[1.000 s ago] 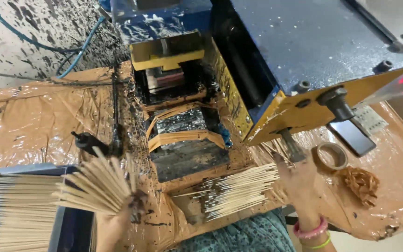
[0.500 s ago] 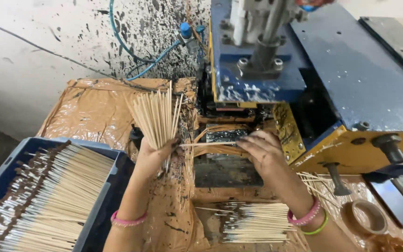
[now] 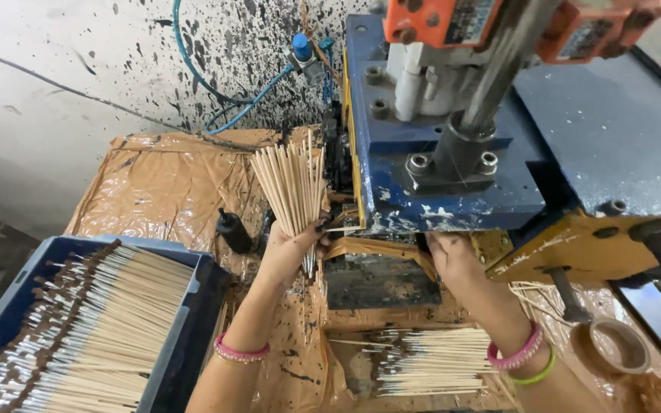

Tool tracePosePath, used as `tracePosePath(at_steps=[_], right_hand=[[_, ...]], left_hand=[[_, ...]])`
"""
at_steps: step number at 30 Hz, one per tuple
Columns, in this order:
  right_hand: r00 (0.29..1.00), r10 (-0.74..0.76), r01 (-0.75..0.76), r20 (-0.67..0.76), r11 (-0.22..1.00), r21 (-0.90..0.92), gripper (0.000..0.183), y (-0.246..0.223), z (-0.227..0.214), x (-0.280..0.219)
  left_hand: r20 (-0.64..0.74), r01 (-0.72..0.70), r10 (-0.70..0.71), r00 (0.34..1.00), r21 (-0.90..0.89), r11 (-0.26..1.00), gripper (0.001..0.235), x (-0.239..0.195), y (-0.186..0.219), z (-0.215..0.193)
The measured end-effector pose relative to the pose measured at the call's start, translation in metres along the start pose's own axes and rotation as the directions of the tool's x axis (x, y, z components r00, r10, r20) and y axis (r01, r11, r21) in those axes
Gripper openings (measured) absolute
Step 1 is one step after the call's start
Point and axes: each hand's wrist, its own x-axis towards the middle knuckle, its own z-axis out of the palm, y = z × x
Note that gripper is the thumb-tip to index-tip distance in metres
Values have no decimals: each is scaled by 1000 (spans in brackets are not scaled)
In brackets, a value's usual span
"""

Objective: Feeding raw wooden sticks into an industrial machine to coat them with incense paste.

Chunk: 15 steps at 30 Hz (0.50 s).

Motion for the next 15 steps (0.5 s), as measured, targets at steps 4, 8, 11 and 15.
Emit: tracePosePath(at_steps=[4, 8, 11, 15], right_hand=[[999, -1, -4, 39, 992, 126, 21, -31, -25, 10], [988, -121, 117, 96, 992, 49, 26, -53, -61, -64], [961, -130, 131, 242, 991, 13, 25, -60, -71, -114], [949, 70, -30, 308, 991, -131, 31, -50, -59, -141]], left_hand=[[-175, -65, 112, 978, 251, 966, 12, -27, -20, -14], [-269, -61, 221, 937, 498, 865, 17, -91, -129, -90], [-375, 4, 177, 910, 435, 900, 19, -134, -143, -107], [-325, -251, 406, 854, 427, 869, 20, -151, -96, -81]])
